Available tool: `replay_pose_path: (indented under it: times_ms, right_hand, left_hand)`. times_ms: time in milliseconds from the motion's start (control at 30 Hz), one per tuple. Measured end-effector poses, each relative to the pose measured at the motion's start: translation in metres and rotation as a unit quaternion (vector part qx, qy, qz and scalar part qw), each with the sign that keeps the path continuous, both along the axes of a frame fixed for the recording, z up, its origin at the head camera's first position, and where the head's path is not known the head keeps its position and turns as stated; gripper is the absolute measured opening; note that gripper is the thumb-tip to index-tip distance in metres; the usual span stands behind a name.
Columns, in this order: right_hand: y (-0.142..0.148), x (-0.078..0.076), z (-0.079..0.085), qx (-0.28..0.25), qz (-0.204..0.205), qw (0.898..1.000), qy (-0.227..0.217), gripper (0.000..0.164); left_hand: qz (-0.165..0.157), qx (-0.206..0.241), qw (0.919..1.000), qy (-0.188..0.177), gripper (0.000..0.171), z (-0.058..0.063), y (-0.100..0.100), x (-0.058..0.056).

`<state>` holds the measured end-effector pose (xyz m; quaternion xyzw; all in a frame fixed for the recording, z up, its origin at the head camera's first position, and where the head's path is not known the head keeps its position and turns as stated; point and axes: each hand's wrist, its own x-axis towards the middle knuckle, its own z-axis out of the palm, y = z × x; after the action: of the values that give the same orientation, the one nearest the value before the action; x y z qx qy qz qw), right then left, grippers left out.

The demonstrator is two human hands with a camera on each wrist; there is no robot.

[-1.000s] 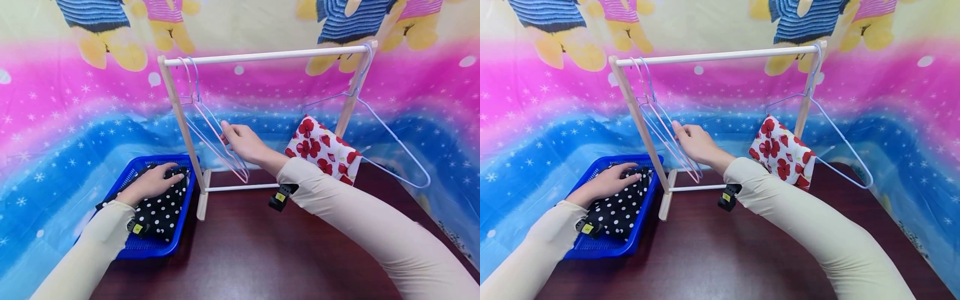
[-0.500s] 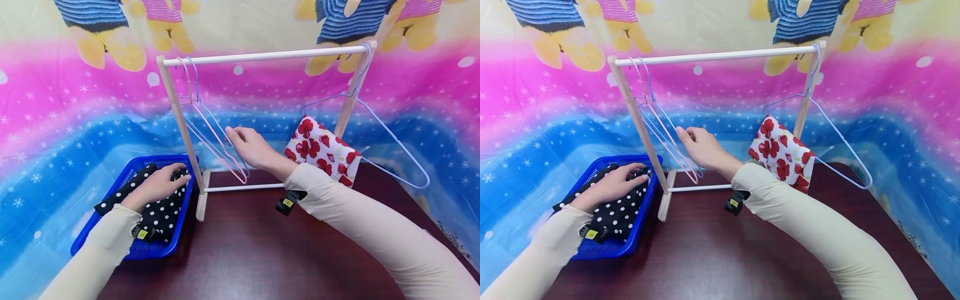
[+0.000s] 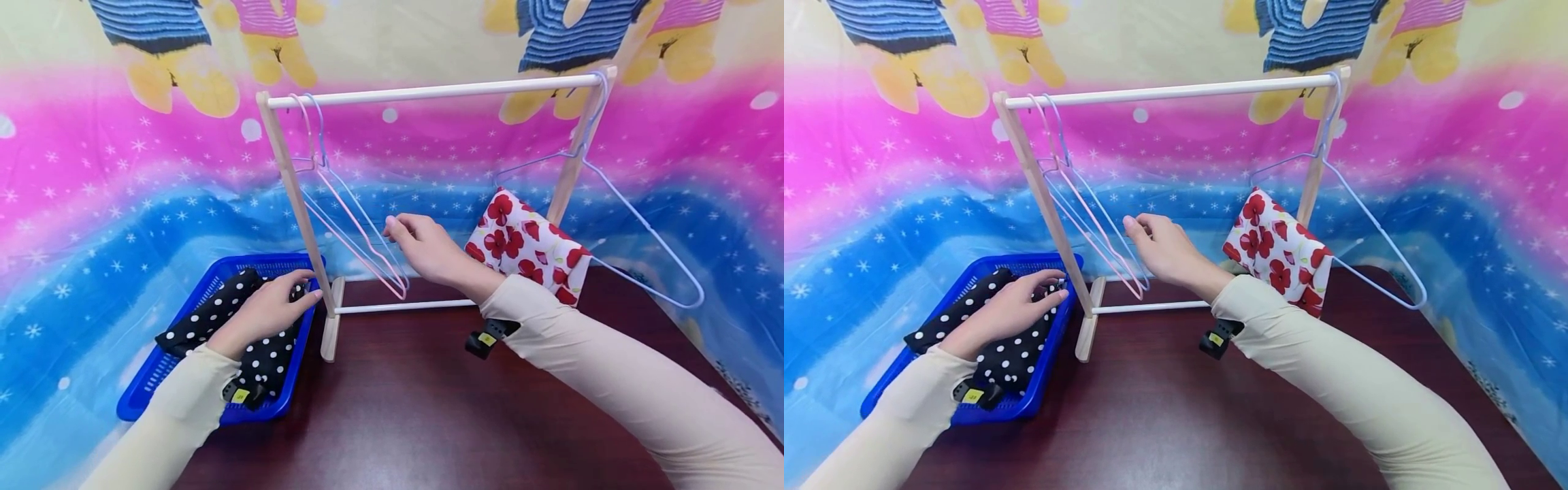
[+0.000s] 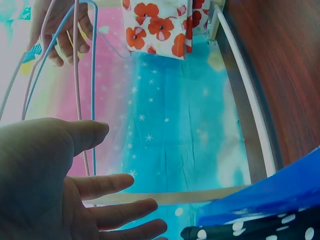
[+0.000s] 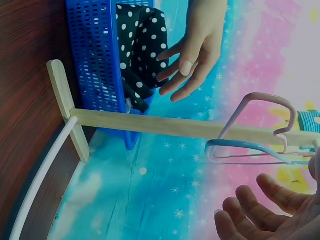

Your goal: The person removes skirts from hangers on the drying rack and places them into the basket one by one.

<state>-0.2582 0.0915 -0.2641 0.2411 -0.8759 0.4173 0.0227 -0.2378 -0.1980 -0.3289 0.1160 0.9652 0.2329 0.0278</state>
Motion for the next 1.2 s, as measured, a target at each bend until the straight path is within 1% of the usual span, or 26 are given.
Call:
replay_pose_path:
  times_ms: [200,400,500,667,800,1033,1200]
  right_hand:
    - [0.012,0.003,-0.003,0.003,-0.003,1.000,-0.009,0.043]
    - [0.022,0.005,-0.008,0.013,-0.004,1.000,-0.019,0.040]
    - [0.027,0.006,-0.010,0.018,-0.011,1.000,-0.020,0.038]
    - [0.033,0.007,-0.012,0.023,-0.016,1.000,-0.013,0.037]
    - [0.038,0.008,-0.014,0.030,-0.017,0.999,-0.002,0.038]
    - [0.050,0.013,-0.014,0.048,-0.026,0.998,0.001,0.039]
    - [0.059,0.018,-0.017,0.059,-0.030,0.998,0.008,0.038]
  left_hand:
    - [-0.006,0.007,0.9999,0.006,0.055,-0.003,0.008,0.005]
    - [-0.006,0.005,0.9998,0.017,0.053,-0.009,0.013,0.007]
    - [-0.013,0.002,0.9997,0.020,0.053,-0.013,0.017,0.008]
    - [-0.019,-0.002,0.9997,0.017,0.052,-0.016,0.026,0.013]
    - [-0.022,-0.006,0.9996,0.018,0.052,-0.017,0.035,0.016]
    - [-0.034,-0.002,0.9993,0.016,0.050,-0.018,0.054,0.023]
    - [-0.048,-0.005,0.9984,0.029,0.049,-0.019,0.064,0.028]
